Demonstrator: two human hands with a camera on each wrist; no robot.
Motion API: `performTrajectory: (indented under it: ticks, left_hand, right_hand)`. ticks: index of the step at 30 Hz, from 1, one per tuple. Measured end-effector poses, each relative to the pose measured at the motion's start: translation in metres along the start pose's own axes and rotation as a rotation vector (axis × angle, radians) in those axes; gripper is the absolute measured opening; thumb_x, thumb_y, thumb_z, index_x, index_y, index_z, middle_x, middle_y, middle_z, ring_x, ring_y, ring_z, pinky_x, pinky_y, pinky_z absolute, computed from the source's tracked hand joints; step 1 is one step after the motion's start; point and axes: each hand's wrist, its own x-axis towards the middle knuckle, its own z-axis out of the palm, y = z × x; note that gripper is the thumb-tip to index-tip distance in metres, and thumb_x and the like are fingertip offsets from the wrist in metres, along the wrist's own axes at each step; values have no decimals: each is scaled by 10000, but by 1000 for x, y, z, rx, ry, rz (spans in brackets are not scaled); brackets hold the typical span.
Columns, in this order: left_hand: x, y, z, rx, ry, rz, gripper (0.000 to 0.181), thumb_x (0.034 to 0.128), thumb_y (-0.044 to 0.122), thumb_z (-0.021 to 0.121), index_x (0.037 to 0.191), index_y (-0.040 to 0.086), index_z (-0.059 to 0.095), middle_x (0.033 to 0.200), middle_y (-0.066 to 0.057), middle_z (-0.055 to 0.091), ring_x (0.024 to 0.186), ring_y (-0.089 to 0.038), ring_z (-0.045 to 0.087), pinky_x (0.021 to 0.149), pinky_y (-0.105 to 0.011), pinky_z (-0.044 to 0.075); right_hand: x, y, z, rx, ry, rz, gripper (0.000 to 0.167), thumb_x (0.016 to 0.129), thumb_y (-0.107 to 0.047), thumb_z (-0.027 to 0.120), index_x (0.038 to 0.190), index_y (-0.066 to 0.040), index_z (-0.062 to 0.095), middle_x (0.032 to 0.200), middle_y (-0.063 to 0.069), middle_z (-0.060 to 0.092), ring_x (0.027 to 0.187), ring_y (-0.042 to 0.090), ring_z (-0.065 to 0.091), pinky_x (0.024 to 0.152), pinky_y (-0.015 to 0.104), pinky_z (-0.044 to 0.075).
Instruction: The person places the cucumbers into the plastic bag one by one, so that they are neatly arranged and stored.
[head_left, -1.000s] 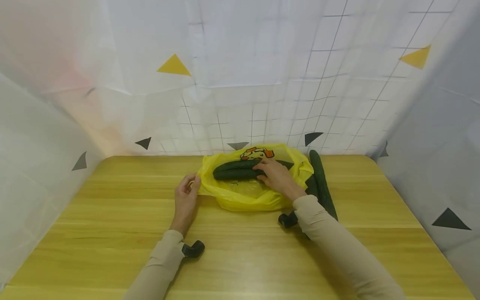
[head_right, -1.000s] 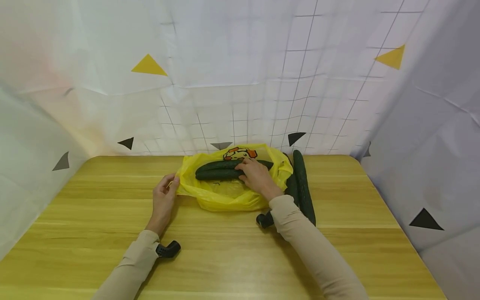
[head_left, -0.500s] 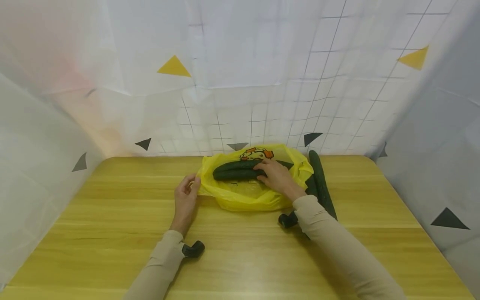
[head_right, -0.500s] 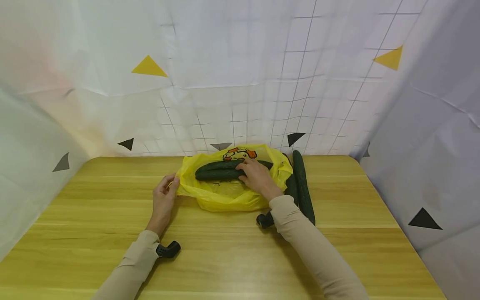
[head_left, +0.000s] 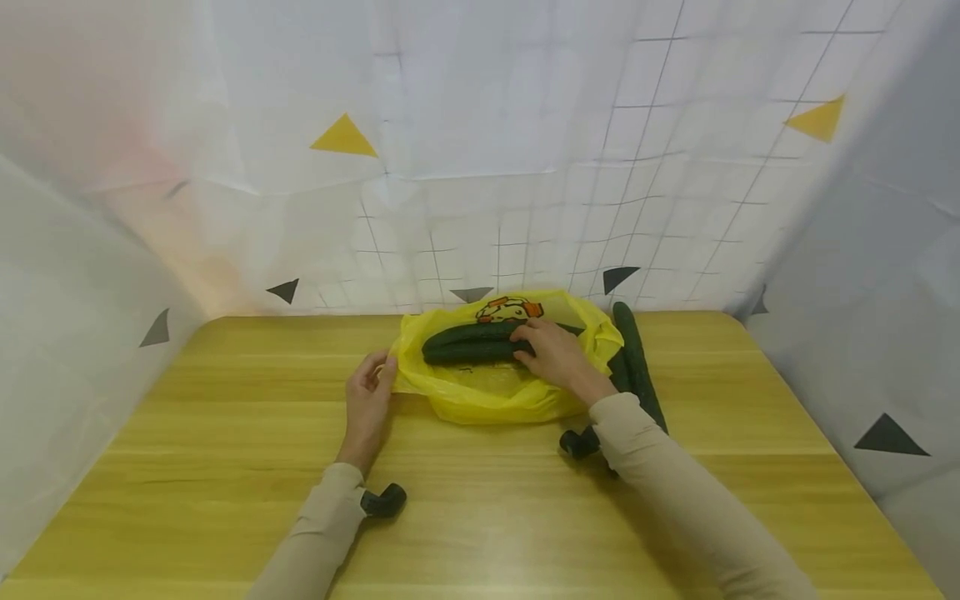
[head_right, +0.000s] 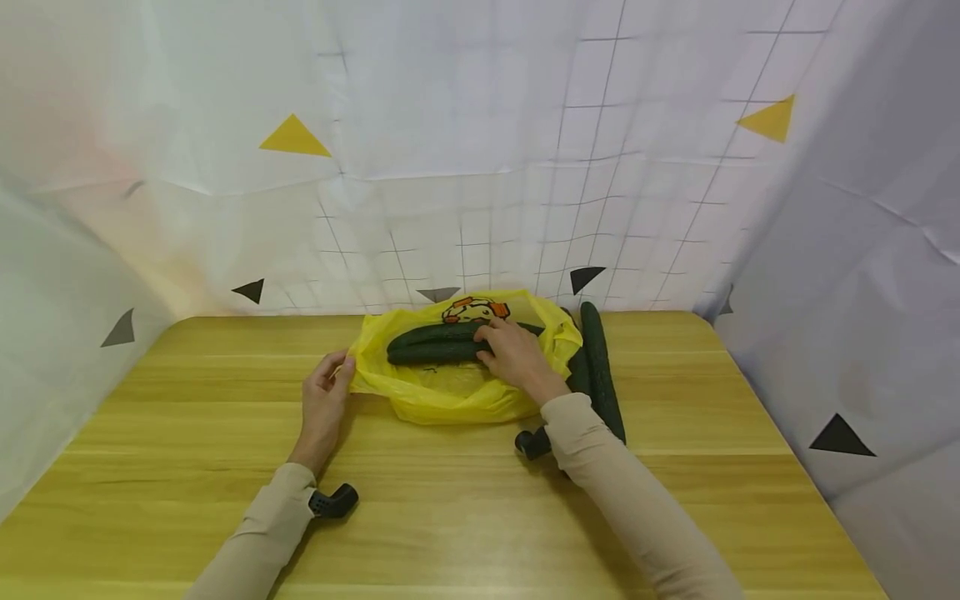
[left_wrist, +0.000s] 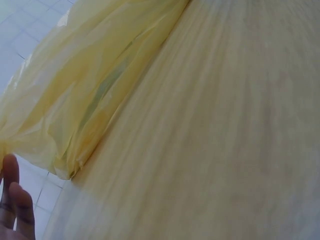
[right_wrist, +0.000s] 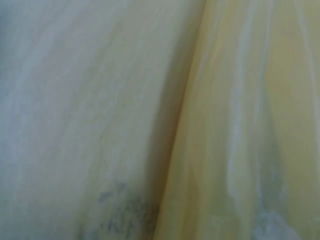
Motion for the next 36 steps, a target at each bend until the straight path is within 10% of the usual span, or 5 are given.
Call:
performTrajectory:
  ticks: [28,36]
  left_hand:
    - [-2,0,-1,-27,-6,-9,281,960,217,557,1150,23,629,1150,-47,622,1036,-70,550,876,-153,440]
    - [10,-27,-3,-55,1,6,282,941,276,582,1127,73,647,1148,-43,626,1040,-96,551,874,-167,442]
  right_hand:
    - [-37,-1,-25,208,141,-16,224,917,-206,623,1113,-103,659,1058,20,631,931,172,637,792,376,527]
    - [-46,5,-30,209,175,-25,214,906,-148,618,1112,-103,658,1077,24,625,948,182,637,781,380,531]
